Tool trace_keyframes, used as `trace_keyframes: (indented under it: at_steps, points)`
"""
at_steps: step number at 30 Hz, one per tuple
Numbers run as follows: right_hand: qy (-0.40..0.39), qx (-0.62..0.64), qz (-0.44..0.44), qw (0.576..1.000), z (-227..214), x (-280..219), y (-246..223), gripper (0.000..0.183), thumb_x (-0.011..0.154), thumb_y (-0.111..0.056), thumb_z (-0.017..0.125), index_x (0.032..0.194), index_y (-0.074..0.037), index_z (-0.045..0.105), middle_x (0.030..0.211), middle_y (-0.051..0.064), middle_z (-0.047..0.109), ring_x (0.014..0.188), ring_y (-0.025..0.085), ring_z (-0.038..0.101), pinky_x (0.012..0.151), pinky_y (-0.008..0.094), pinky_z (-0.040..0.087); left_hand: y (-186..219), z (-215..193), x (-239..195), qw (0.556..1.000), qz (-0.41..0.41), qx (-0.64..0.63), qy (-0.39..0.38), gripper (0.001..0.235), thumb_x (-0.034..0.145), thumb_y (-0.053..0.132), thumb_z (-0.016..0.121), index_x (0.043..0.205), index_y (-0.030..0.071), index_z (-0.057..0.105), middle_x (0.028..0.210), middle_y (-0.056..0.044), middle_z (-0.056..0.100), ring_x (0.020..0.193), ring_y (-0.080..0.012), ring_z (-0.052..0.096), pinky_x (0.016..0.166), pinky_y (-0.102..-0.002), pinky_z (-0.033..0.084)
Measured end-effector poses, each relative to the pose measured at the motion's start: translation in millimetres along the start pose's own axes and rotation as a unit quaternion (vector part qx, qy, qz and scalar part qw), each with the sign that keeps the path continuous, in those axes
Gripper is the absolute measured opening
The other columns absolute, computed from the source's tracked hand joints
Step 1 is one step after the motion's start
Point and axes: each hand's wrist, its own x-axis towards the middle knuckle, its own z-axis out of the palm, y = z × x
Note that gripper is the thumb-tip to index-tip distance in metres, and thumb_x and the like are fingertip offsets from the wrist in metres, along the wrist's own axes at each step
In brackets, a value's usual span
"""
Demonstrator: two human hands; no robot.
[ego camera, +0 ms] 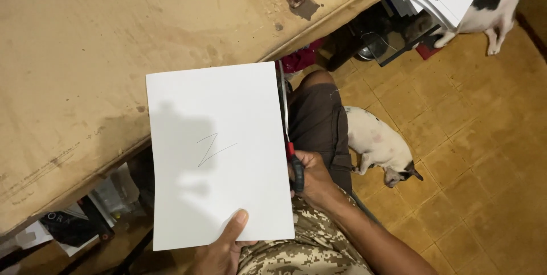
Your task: Manually assembling book covers by applying glue, aligning paper sheets, marking measurements, and trimming edges.
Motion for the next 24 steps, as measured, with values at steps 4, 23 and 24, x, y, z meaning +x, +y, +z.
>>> trace_keyframes:
  at_steps: [4, 23, 24]
  points:
    - [-0.062, 0.027, -0.038, 0.997, -8.5, -4.6, -1.6, 0.018, 0.093, -0.017, 0.075, 0.085, -0.002, 0.072, 0.063, 0.008, 0.069, 0.046, 0.013, 0.063, 0.039, 0.025, 0.053, 6.2, 2.3, -2.3, 0.997, -0.071, 0.004, -0.018, 0.061, 0.084, 0.008, 0.062, 0.144, -0.004, 0.061, 0.148, -0.018, 0.068, 0.137, -0.0395, 0.062, 0.111, -0.058, 0.051]
    - [0.131, -0.031, 0.044, 0.990, -22.2, -9.0, -32.1, 0.042, 0.086, -0.028, 0.082, 0.064, -0.012, 0.050, 0.048, 0.010, 0.057, 0.034, 0.015, 0.047, 0.034, 0.027, 0.022, 74.5, -66.6, 91.0, 0.940, 0.281, -0.174, -0.082, 0.057, 0.085, 0.032, 0.060, 0.134, 0.004, 0.062, 0.122, -0.013, 0.070, 0.106, -0.0311, 0.067, 0.086, -0.041, 0.055]
    - [0.145, -0.021, 0.042, 0.988, -26.0, -8.4, -28.5, 0.042, 0.087, -0.026, 0.082, 0.065, -0.012, 0.049, 0.046, 0.011, 0.055, 0.032, 0.015, 0.044, 0.032, 0.028, 0.018, 78.4, -71.3, 90.8, 0.910, 0.309, -0.251, -0.116, 0.069, 0.093, 0.056, 0.055, 0.128, -0.002, 0.067, 0.114, -0.017, 0.074, 0.101, -0.0340, 0.072, 0.078, -0.041, 0.059]
